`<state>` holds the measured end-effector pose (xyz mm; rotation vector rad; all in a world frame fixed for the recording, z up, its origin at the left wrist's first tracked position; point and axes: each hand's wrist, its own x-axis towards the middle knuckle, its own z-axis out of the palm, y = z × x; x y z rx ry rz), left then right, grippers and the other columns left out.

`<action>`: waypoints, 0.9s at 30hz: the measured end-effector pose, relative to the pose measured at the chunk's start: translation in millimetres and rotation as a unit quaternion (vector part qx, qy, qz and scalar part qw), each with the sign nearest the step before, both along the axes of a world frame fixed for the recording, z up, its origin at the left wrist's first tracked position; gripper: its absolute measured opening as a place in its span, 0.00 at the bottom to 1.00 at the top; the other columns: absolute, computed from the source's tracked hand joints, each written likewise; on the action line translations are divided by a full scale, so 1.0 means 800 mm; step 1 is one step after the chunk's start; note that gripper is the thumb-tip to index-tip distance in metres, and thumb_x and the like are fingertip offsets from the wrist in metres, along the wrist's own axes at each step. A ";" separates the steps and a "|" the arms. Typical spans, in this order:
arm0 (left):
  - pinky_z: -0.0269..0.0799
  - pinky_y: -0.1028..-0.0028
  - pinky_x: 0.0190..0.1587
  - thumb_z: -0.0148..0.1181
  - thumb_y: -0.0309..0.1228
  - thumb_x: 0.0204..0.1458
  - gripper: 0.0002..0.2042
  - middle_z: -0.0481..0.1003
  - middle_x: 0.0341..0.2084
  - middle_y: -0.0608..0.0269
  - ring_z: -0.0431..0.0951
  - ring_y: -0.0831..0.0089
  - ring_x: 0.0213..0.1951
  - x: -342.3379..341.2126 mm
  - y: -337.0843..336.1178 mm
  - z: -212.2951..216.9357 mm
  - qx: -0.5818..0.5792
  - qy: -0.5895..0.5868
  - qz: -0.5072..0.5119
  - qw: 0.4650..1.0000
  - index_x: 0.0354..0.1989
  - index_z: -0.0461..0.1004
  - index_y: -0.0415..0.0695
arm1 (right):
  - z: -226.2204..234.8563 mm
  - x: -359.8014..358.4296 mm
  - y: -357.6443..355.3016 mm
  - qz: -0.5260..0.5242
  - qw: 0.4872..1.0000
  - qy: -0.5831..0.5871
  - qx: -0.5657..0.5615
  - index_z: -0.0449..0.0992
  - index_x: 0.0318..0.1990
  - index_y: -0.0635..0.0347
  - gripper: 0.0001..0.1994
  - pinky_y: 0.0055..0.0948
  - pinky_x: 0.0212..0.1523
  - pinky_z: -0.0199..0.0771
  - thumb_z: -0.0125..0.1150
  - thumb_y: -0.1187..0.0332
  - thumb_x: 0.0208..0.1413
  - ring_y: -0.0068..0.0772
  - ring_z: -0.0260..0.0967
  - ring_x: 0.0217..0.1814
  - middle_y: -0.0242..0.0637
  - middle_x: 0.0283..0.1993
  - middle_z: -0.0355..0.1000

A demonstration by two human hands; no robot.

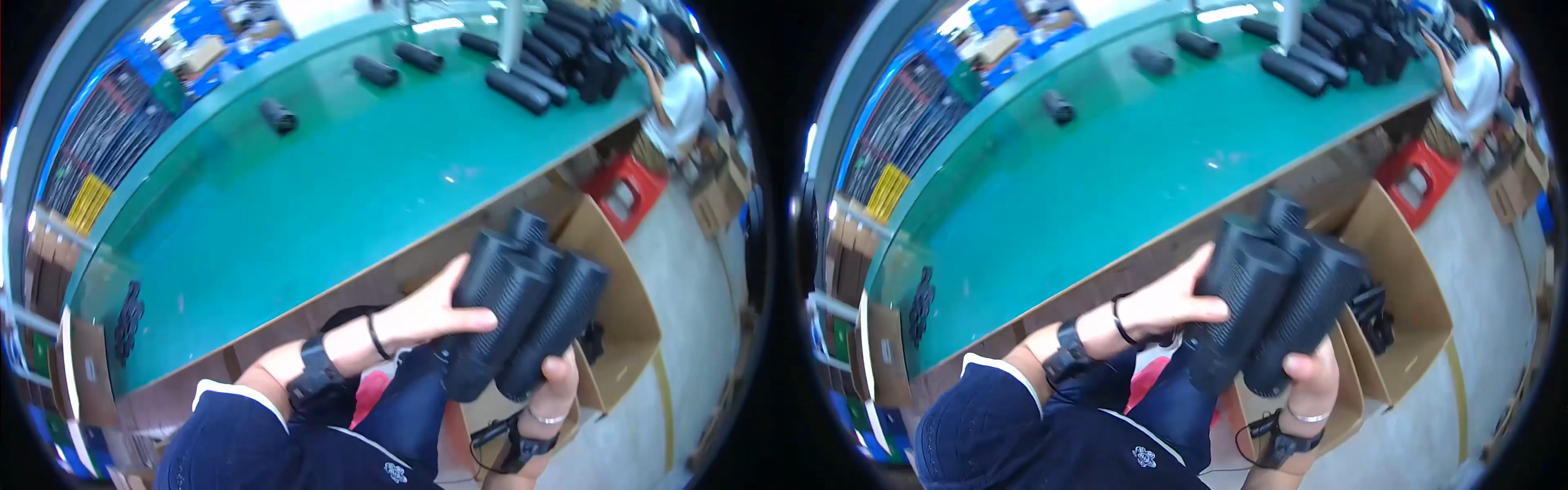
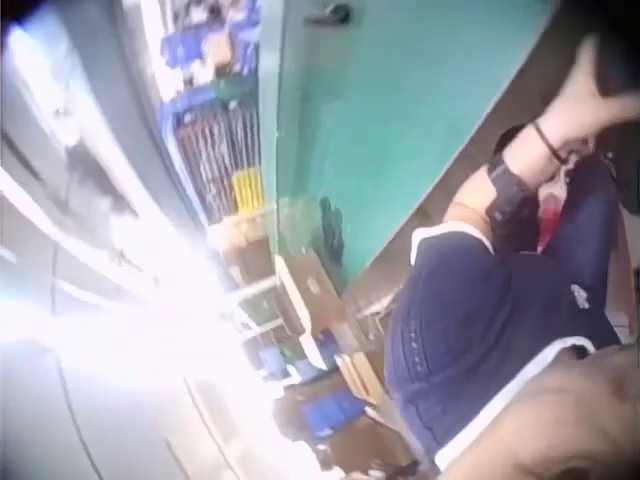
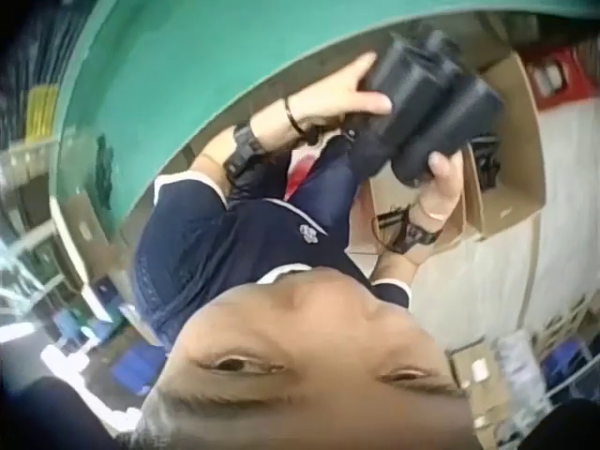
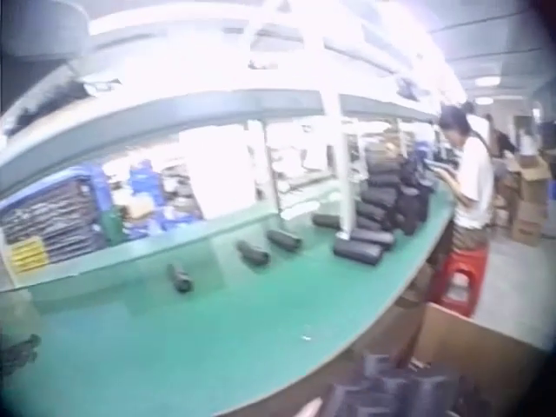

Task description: The person picks up a binocular tube and a cap, fits the cap onto the tube, and places the assembly on the table. After repeating this for several tubes, the person moves the assemblies into a cardboard box and places a cardboard divider on top.

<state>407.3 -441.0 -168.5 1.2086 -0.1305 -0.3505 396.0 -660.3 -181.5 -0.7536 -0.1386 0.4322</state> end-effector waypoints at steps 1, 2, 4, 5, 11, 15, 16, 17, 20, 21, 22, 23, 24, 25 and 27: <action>0.66 0.68 0.58 0.73 0.38 0.44 0.42 0.65 0.54 0.57 0.67 0.69 0.56 -0.014 0.026 0.026 -0.026 -0.002 0.049 0.998 0.65 0.52 0.40 | 0.017 0.013 0.023 0.072 0.997 -0.019 -0.011 0.60 0.62 0.71 0.41 0.36 0.62 0.64 0.70 0.65 0.40 0.40 0.66 0.60 0.44 0.59 0.66; 0.67 0.67 0.58 0.71 0.38 0.45 0.41 0.65 0.54 0.57 0.68 0.69 0.55 -0.029 0.067 0.043 -0.040 0.014 0.072 0.997 0.64 0.52 0.40 | 0.028 0.030 0.060 0.139 0.989 -0.034 -0.024 0.60 0.62 0.71 0.37 0.34 0.59 0.66 0.68 0.65 0.44 0.38 0.67 0.58 0.43 0.58 0.67; 0.69 0.65 0.56 0.68 0.44 0.48 0.38 0.69 0.53 0.59 0.72 0.69 0.52 -0.047 0.141 0.059 -0.025 0.025 0.131 0.991 0.63 0.56 0.42 | 0.050 0.061 0.137 0.244 0.968 -0.057 -0.034 0.62 0.61 0.68 0.31 0.31 0.54 0.71 0.63 0.64 0.51 0.33 0.70 0.54 0.41 0.56 0.69; 0.70 0.64 0.55 0.66 0.50 0.49 0.37 0.71 0.52 0.61 0.75 0.68 0.50 -0.060 0.175 0.065 0.012 0.030 0.178 0.984 0.63 0.59 0.43 | 0.058 0.067 0.182 0.292 0.954 -0.056 -0.024 0.64 0.59 0.67 0.27 0.30 0.52 0.73 0.61 0.63 0.54 0.30 0.71 0.52 0.40 0.55 0.70; 0.71 0.60 0.54 0.62 0.53 0.52 0.31 0.73 0.49 0.61 0.75 0.67 0.49 -0.140 0.347 0.075 -0.053 0.107 0.346 0.931 0.59 0.66 0.46 | 0.058 0.065 0.424 0.400 0.917 -0.001 -0.011 0.69 0.53 0.60 0.21 0.33 0.44 0.79 0.62 0.59 0.57 0.30 0.76 0.42 0.36 0.46 0.75; 0.72 0.59 0.54 0.57 0.54 0.55 0.29 0.74 0.49 0.57 0.76 0.65 0.49 -0.175 0.421 0.062 -0.118 0.078 0.379 0.915 0.58 0.68 0.45 | 0.073 0.052 0.521 0.488 0.872 0.035 -0.032 0.70 0.53 0.59 0.24 0.41 0.42 0.80 0.66 0.55 0.53 0.33 0.77 0.39 0.37 0.44 0.76; 0.73 0.59 0.54 0.55 0.54 0.56 0.29 0.75 0.49 0.55 0.77 0.65 0.49 -0.186 0.441 0.054 -0.162 0.076 0.373 0.910 0.57 0.68 0.44 | 0.075 0.055 0.534 0.498 0.864 0.039 -0.055 0.72 0.51 0.59 0.24 0.42 0.42 0.80 0.66 0.54 0.53 0.34 0.78 0.39 0.38 0.42 0.77; 0.73 0.59 0.53 0.54 0.56 0.56 0.30 0.76 0.48 0.54 0.78 0.64 0.47 -0.189 0.455 0.047 -0.173 0.078 0.388 0.902 0.56 0.69 0.42 | 0.071 0.059 0.545 0.494 0.867 0.025 -0.056 0.71 0.50 0.59 0.25 0.41 0.42 0.80 0.70 0.54 0.49 0.34 0.77 0.38 0.38 0.41 0.76; 0.70 0.54 0.49 0.56 0.57 0.53 0.30 0.74 0.48 0.52 0.76 0.59 0.48 -0.206 0.489 0.033 -0.130 0.162 0.383 0.900 0.57 0.68 0.48 | 0.062 0.072 0.570 0.451 0.888 0.024 -0.089 0.72 0.48 0.61 0.24 0.38 0.39 0.82 0.72 0.58 0.47 0.34 0.77 0.35 0.40 0.39 0.76; 0.70 0.54 0.49 0.56 0.57 0.53 0.30 0.74 0.48 0.52 0.76 0.59 0.48 -0.215 0.492 0.035 -0.137 0.167 0.387 0.896 0.57 0.68 0.48 | 0.062 0.076 0.573 0.440 0.890 0.028 -0.114 0.72 0.48 0.62 0.24 0.37 0.38 0.82 0.73 0.59 0.46 0.34 0.77 0.34 0.40 0.39 0.76; 0.68 0.55 0.49 0.58 0.56 0.52 0.30 0.71 0.49 0.52 0.73 0.58 0.49 -0.224 0.493 0.039 -0.052 0.220 0.437 0.871 0.58 0.66 0.51 | 0.059 0.078 0.579 0.431 0.893 0.029 -0.124 0.73 0.47 0.63 0.23 0.36 0.35 0.82 0.73 0.60 0.46 0.34 0.77 0.32 0.40 0.38 0.76; 0.66 0.55 0.48 0.61 0.55 0.51 0.30 0.69 0.49 0.53 0.70 0.57 0.50 -0.228 0.496 0.038 0.036 0.270 0.475 0.836 0.59 0.63 0.55 | 0.055 0.083 0.583 0.417 0.898 0.024 -0.135 0.72 0.47 0.65 0.24 0.34 0.35 0.82 0.73 0.61 0.46 0.34 0.77 0.31 0.40 0.38 0.77; 0.63 0.57 0.47 0.65 0.52 0.48 0.34 0.64 0.49 0.54 0.65 0.57 0.50 -0.238 0.509 0.032 0.051 0.260 0.446 0.855 0.62 0.58 0.59 | 0.053 0.088 0.584 0.417 0.896 0.008 -0.156 0.72 0.46 0.66 0.23 0.34 0.34 0.82 0.72 0.62 0.47 0.33 0.78 0.32 0.41 0.38 0.77; 0.63 0.57 0.47 0.65 0.52 0.48 0.34 0.64 0.49 0.54 0.65 0.57 0.50 -0.244 0.520 0.025 0.045 0.265 0.446 0.853 0.62 0.58 0.59 | 0.050 0.093 0.583 0.415 0.893 -0.007 -0.176 0.72 0.46 0.66 0.22 0.34 0.34 0.82 0.72 0.62 0.47 0.33 0.78 0.32 0.41 0.37 0.77; 0.61 0.50 0.56 0.69 0.52 0.44 0.51 0.52 0.63 0.44 0.57 0.51 0.62 -0.246 0.526 0.028 0.089 0.267 0.404 0.870 0.72 0.39 0.56 | 0.040 0.107 0.576 0.422 0.879 -0.039 -0.220 0.70 0.49 0.69 0.25 0.30 0.36 0.81 0.71 0.63 0.48 0.33 0.77 0.33 0.41 0.40 0.76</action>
